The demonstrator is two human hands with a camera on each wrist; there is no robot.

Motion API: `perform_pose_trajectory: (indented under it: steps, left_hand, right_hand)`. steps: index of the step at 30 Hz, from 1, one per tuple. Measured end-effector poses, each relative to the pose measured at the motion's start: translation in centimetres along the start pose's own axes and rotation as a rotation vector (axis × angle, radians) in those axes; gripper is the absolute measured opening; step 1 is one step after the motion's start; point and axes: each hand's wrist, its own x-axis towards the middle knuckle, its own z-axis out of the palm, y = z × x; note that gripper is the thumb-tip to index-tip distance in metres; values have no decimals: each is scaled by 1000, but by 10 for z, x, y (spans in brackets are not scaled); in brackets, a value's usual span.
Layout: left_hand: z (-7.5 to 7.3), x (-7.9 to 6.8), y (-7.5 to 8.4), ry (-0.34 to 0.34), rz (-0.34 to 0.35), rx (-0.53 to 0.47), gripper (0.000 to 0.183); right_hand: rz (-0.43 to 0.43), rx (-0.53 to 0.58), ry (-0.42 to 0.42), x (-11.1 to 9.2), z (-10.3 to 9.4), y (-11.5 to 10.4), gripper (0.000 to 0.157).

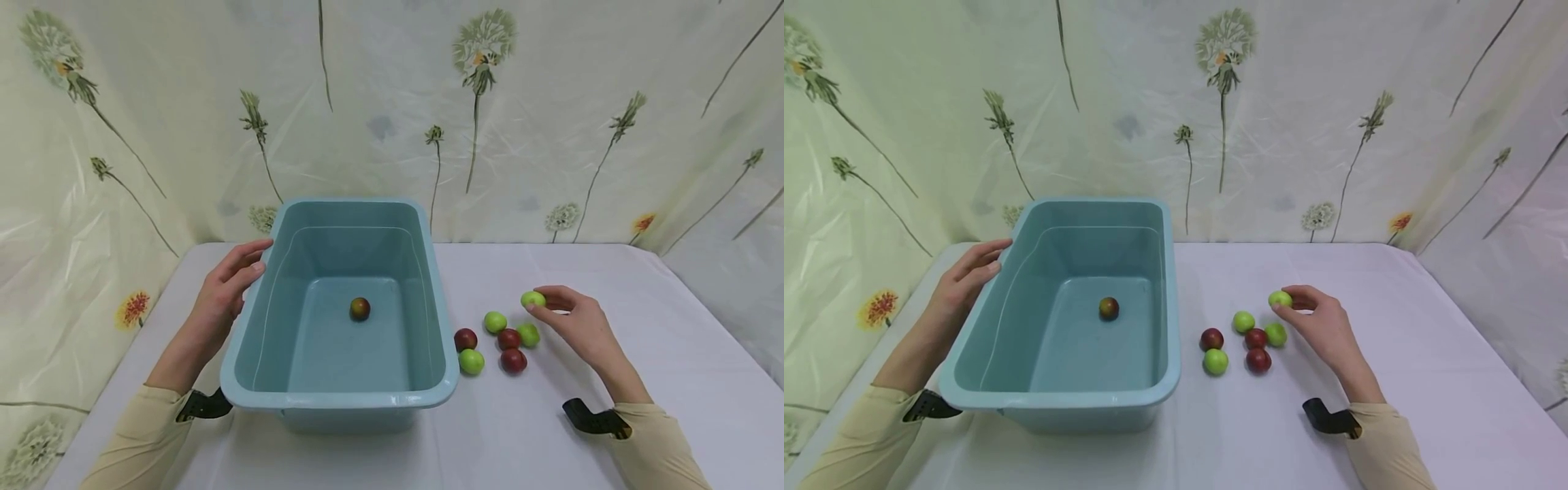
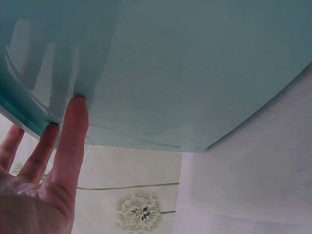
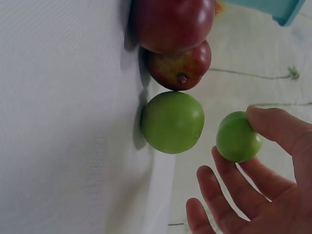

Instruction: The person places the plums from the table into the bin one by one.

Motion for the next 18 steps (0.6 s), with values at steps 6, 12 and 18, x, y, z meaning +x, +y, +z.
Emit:
perform_pose_trajectory:
  steps: [6,12,18]
  left_hand:
    - [0,0,-3,9,12,-21,40]
    - [-2,1,-4,7,18,-24,39]
    - [-4,3,-6,-6,19,-23,40]
  right_hand:
    - [-12,10,-4,-1,3,-7,59]
    - [-45,11,24,-5,3,-17,56]
    - [-74,15,54,-10,3,-28,52]
